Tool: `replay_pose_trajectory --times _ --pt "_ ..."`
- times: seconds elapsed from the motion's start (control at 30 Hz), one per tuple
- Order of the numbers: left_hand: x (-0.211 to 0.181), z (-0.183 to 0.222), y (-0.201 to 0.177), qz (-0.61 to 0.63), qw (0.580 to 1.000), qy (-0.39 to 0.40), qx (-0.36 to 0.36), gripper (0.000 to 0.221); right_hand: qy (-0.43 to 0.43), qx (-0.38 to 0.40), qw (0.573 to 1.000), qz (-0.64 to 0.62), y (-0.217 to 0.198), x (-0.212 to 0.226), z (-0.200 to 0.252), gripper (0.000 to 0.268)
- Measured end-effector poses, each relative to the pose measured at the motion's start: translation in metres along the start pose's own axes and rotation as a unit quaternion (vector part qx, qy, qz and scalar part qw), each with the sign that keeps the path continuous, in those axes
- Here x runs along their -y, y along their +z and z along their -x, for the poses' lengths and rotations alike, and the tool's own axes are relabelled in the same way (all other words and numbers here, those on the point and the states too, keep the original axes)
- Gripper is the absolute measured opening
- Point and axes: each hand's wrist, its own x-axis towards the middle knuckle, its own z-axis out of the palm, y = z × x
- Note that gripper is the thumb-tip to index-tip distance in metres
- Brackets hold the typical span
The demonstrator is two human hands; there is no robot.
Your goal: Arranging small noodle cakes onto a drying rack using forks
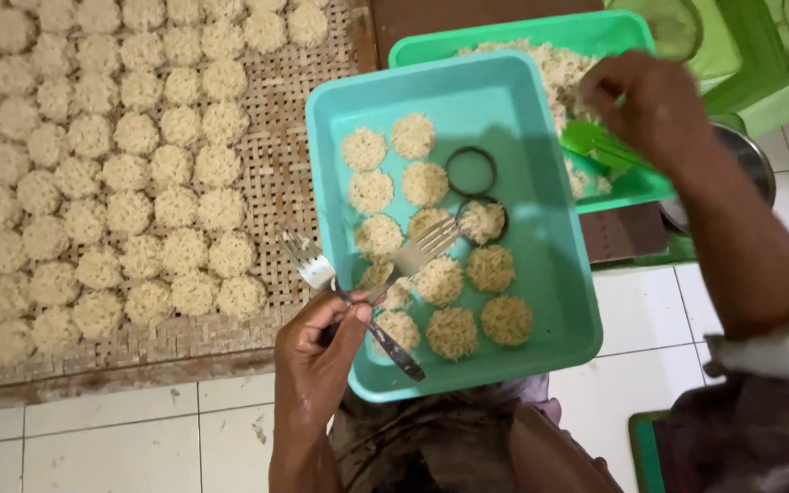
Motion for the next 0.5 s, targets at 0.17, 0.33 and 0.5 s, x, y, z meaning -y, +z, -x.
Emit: replay_pose_trajectory --times 0.17,0.33,0.5 --pt "0.007 -0.010 0.002 -0.049 0.999 -0.015 -0.010 0.022 0.003 -0.005 0.980 0.200 0.075 -0.151 -0.019 0.027" --pt "0.005 -0.018 0.004 -0.038 0.997 -0.054 -0.028 0.028 -0.028 0.120 0.967 0.224 0.115 -0.190 -0.047 0.042" --pt "0.016 -0.021 0.001 -0.029 0.997 -0.058 -0.039 0.026 0.064 0.141 0.954 0.257 0.112 -0.190 -0.034 0.028"
